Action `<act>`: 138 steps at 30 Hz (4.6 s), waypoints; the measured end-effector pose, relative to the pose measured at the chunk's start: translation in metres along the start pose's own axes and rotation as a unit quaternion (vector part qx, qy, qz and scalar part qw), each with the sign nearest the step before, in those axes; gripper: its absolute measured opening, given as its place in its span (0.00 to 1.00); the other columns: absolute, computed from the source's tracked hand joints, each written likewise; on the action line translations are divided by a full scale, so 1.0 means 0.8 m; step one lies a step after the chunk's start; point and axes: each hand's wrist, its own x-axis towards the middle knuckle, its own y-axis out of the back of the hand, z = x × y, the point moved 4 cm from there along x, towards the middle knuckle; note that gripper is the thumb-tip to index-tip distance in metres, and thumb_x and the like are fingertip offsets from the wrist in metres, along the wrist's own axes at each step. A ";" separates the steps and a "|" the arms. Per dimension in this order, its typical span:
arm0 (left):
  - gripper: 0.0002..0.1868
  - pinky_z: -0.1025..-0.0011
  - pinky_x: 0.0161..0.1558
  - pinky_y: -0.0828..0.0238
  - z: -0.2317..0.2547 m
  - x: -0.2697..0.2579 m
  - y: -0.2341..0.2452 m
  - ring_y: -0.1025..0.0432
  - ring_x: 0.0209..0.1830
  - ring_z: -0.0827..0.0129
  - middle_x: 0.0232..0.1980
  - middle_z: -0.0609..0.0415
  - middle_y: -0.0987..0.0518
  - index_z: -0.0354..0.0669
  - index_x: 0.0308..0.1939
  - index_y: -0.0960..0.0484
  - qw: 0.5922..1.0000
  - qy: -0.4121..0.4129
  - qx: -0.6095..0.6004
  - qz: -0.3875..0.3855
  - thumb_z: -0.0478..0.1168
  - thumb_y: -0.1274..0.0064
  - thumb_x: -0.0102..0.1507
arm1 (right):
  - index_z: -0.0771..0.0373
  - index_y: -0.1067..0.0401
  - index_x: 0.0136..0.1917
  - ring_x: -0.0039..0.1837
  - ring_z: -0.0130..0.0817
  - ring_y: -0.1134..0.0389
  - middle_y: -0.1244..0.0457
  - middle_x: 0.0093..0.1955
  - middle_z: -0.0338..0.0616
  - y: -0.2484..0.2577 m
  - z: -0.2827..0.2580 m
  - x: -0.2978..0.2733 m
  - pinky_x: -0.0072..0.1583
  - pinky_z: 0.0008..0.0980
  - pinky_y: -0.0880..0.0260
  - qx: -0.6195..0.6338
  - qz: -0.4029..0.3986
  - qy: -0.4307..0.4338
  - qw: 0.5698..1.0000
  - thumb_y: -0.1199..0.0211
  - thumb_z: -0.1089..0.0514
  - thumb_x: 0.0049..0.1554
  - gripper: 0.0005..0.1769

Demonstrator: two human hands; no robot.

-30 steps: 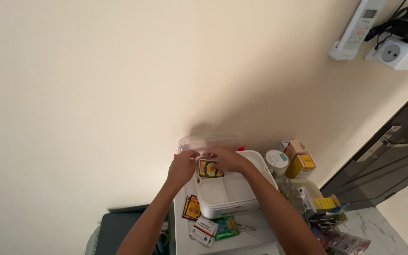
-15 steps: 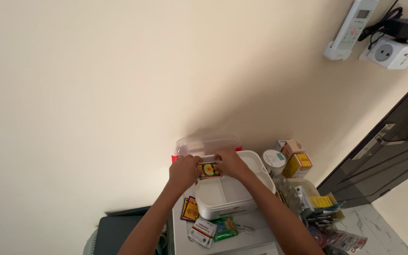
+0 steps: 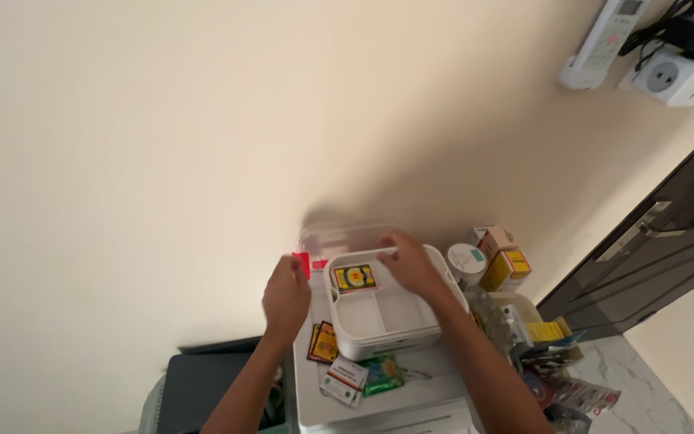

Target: The person organizes various medication packets, a bottle, and small boxes into a white first-aid container with compartments by hand.

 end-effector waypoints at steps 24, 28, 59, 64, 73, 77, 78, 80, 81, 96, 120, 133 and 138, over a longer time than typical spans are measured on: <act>0.14 0.70 0.41 0.20 -0.111 -0.012 0.011 0.19 0.38 0.69 0.40 0.47 0.13 0.36 0.50 0.17 0.958 0.109 -0.224 -0.144 0.36 0.40 0.61 | 0.61 0.23 0.55 0.45 0.27 0.28 0.29 0.48 0.42 0.047 -0.073 -0.086 0.47 0.28 0.26 0.114 0.069 -0.069 0.989 0.32 0.58 0.56 0.13; 0.11 0.74 0.45 0.20 -0.027 -0.017 0.074 0.19 0.41 0.74 0.42 0.54 0.12 0.37 0.49 0.16 0.889 0.055 -0.414 -0.188 0.35 0.44 0.63 | 0.63 0.23 0.52 0.42 0.24 0.29 0.28 0.45 0.39 0.009 -0.113 -0.096 0.46 0.27 0.27 0.169 0.013 -0.006 0.985 0.34 0.58 0.58 0.10; 0.12 0.76 0.30 0.39 0.204 -0.103 0.057 0.40 0.27 0.75 0.36 0.55 0.34 0.42 0.50 0.30 0.526 0.187 -0.759 -0.335 0.46 0.62 0.73 | 0.54 0.44 0.37 0.49 0.33 0.47 0.48 0.39 0.39 0.080 -0.150 -0.187 0.55 0.34 0.42 0.826 -0.267 0.036 0.495 0.51 0.48 0.67 0.18; 0.20 0.73 0.39 0.37 0.220 -0.114 0.074 0.38 0.35 0.73 0.42 0.55 0.31 0.40 0.58 0.29 0.533 0.094 -0.771 -0.335 0.49 0.59 0.68 | 0.56 0.43 0.39 0.42 0.29 0.47 0.49 0.37 0.37 0.086 -0.163 -0.198 0.51 0.33 0.42 0.864 -0.233 -0.003 0.446 0.52 0.54 0.64 0.11; 0.19 0.69 0.51 0.34 0.227 -0.127 0.090 0.36 0.44 0.69 0.49 0.51 0.29 0.42 0.61 0.30 0.573 -0.020 -0.761 -0.304 0.50 0.61 0.73 | 0.55 0.43 0.42 0.37 0.28 0.47 0.50 0.36 0.35 0.092 -0.161 -0.204 0.52 0.33 0.42 0.869 -0.272 0.019 0.414 0.51 0.54 0.67 0.11; 0.17 0.69 0.53 0.33 0.228 -0.134 0.097 0.36 0.46 0.70 0.52 0.51 0.28 0.42 0.59 0.29 0.604 -0.064 -0.735 -0.302 0.48 0.61 0.73 | 0.56 0.42 0.40 0.46 0.30 0.44 0.47 0.43 0.39 0.092 -0.162 -0.205 0.54 0.33 0.39 0.854 -0.289 0.066 0.428 0.43 0.51 0.63 0.13; 0.13 0.69 0.52 0.33 0.226 -0.137 0.096 0.36 0.46 0.70 0.53 0.52 0.29 0.40 0.54 0.28 0.644 -0.060 -0.707 -0.286 0.45 0.59 0.74 | 0.56 0.41 0.40 0.48 0.32 0.42 0.46 0.45 0.40 0.092 -0.161 -0.204 0.56 0.34 0.36 0.853 -0.294 0.074 0.425 0.41 0.51 0.62 0.14; 0.10 0.70 0.51 0.33 0.223 -0.145 0.097 0.36 0.45 0.69 0.54 0.52 0.29 0.37 0.49 0.27 0.681 -0.057 -0.678 -0.271 0.42 0.58 0.75 | 0.57 0.40 0.40 0.49 0.33 0.41 0.46 0.45 0.41 0.091 -0.159 -0.200 0.58 0.35 0.34 0.852 -0.300 0.076 0.422 0.41 0.51 0.62 0.14; 0.08 0.72 0.48 0.33 0.223 -0.149 0.108 0.34 0.45 0.70 0.52 0.52 0.29 0.38 0.47 0.24 0.797 -0.138 -0.555 -0.193 0.39 0.56 0.74 | 0.57 0.40 0.40 0.50 0.34 0.40 0.45 0.46 0.41 0.091 -0.158 -0.200 0.60 0.36 0.32 0.852 -0.306 0.078 0.418 0.40 0.51 0.62 0.14; 0.14 0.72 0.54 0.35 0.241 -0.157 0.151 0.35 0.48 0.72 0.52 0.52 0.30 0.36 0.57 0.30 0.789 -0.222 -0.547 -0.172 0.44 0.57 0.76 | 0.58 0.38 0.37 0.46 0.32 0.40 0.43 0.44 0.42 0.073 -0.187 -0.203 0.55 0.34 0.24 0.826 -0.361 0.045 0.430 0.42 0.53 0.63 0.14; 0.25 0.61 0.63 0.31 0.227 -0.137 0.135 0.31 0.53 0.66 0.55 0.49 0.30 0.36 0.58 0.32 0.698 -0.193 -0.667 -0.174 0.57 0.60 0.75 | 0.57 0.39 0.39 0.48 0.33 0.41 0.44 0.45 0.41 0.075 -0.189 -0.203 0.55 0.35 0.30 0.813 -0.362 0.038 0.454 0.39 0.51 0.61 0.14; 0.25 0.61 0.61 0.32 0.227 -0.139 0.136 0.32 0.52 0.65 0.54 0.48 0.30 0.36 0.56 0.32 0.670 -0.213 -0.691 -0.170 0.58 0.61 0.76 | 0.56 0.38 0.39 0.48 0.32 0.40 0.44 0.45 0.40 0.075 -0.188 -0.206 0.54 0.34 0.30 0.814 -0.357 0.047 0.455 0.38 0.47 0.61 0.16; 0.25 0.62 0.59 0.32 0.228 -0.141 0.138 0.32 0.52 0.65 0.54 0.48 0.30 0.36 0.56 0.32 0.674 -0.218 -0.685 -0.169 0.58 0.61 0.76 | 0.56 0.38 0.40 0.48 0.32 0.40 0.43 0.45 0.40 0.073 -0.188 -0.206 0.55 0.35 0.28 0.809 -0.362 0.060 0.459 0.37 0.46 0.61 0.17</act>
